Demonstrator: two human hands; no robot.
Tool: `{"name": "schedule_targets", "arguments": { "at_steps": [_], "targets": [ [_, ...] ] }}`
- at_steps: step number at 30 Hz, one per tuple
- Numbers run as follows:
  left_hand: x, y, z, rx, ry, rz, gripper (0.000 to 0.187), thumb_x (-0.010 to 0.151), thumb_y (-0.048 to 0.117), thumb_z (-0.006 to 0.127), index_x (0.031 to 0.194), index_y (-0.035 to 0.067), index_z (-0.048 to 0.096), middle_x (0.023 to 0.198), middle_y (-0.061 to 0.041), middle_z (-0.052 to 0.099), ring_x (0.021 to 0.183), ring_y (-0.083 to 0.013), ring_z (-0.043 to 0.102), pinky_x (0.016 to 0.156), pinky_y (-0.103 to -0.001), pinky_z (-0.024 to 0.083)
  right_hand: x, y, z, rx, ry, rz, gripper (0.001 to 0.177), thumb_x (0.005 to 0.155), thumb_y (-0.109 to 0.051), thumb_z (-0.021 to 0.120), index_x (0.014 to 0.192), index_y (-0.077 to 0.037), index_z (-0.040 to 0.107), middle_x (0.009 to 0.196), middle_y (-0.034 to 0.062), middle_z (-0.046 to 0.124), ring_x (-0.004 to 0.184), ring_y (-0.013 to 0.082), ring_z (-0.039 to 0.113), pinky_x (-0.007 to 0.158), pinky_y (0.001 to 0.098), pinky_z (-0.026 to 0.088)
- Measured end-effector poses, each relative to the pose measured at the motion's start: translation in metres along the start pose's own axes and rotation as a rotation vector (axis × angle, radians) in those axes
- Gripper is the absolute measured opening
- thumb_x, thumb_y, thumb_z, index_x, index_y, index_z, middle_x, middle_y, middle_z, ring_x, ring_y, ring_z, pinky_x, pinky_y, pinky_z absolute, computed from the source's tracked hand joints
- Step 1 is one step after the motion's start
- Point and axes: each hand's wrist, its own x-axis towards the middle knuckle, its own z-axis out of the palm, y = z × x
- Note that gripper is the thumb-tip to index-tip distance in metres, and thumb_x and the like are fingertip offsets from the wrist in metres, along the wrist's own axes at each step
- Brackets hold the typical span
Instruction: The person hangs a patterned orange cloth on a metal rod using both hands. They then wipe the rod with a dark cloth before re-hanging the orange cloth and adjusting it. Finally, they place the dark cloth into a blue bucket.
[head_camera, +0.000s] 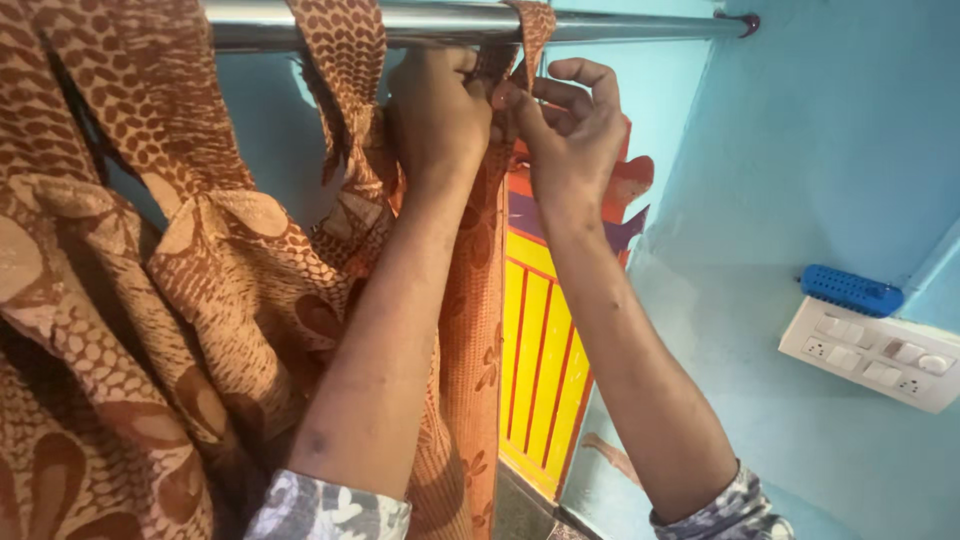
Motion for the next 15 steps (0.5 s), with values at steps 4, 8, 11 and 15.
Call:
{"name": "schedule_targets", "arguments": {
  "at_steps": [4, 8, 11, 15],
  "targets": [
    [-0.001, -0.011, -0.009, -0.063, -0.091, -0.056, 0.009, 0.085, 0.003, 0.077, 0.093, 0.001, 0.078, 0.080, -0.013, 0.078, 0.062, -0.0199, 0.077, 0.054, -0.031, 0.061, -0.002, 0.003, 0.005, -0.052, 0.001, 0.025, 0.042, 0.090, 0.002, 0.081, 0.119, -0.001, 0.050, 0.109, 0.0161, 0.070, 0.094, 0.0182, 0.075, 0.073, 0.0266, 0.060],
    [-0.003, -0.007, -0.017, -0.199, -0.131, -0.204, 0.013, 0.088, 0.003, 0.073, 0.100, -0.001, 0.073, 0.084, -0.010, 0.075, 0.057, -0.0171, 0.077, 0.046, -0.028, 0.061, 0.000, 0.004, 0.013, -0.092, -0.004, -0.052, 0.045, 0.089, 0.001, 0.082, 0.119, -0.002, 0.049, 0.102, 0.0139, 0.071, 0.088, 0.0177, 0.075, 0.073, 0.0270, 0.061],
    [-0.005, -0.006, -0.025, -0.117, -0.221, -0.248, 0.011, 0.090, 0.005, 0.072, 0.101, 0.003, 0.075, 0.081, -0.008, 0.079, 0.051, -0.0154, 0.075, 0.049, -0.028, 0.058, 0.002, 0.002, 0.015, -0.058, -0.009, 0.013, 0.045, 0.088, -0.001, 0.083, 0.118, -0.003, 0.050, 0.094, 0.0117, 0.074, 0.082, 0.0171, 0.075, 0.067, 0.0265, 0.059],
    [-0.005, -0.011, -0.024, -0.108, -0.223, -0.169, 0.017, 0.089, 0.001, 0.071, 0.106, 0.003, 0.073, 0.086, -0.009, 0.077, 0.062, -0.0151, 0.076, 0.053, -0.029, 0.059, 0.010, 0.005, 0.006, 0.062, -0.062, 0.163, 0.043, 0.087, -0.003, 0.085, 0.115, -0.001, 0.053, 0.094, 0.0115, 0.073, 0.081, 0.0170, 0.076, 0.069, 0.0275, 0.063]
  ]
}}
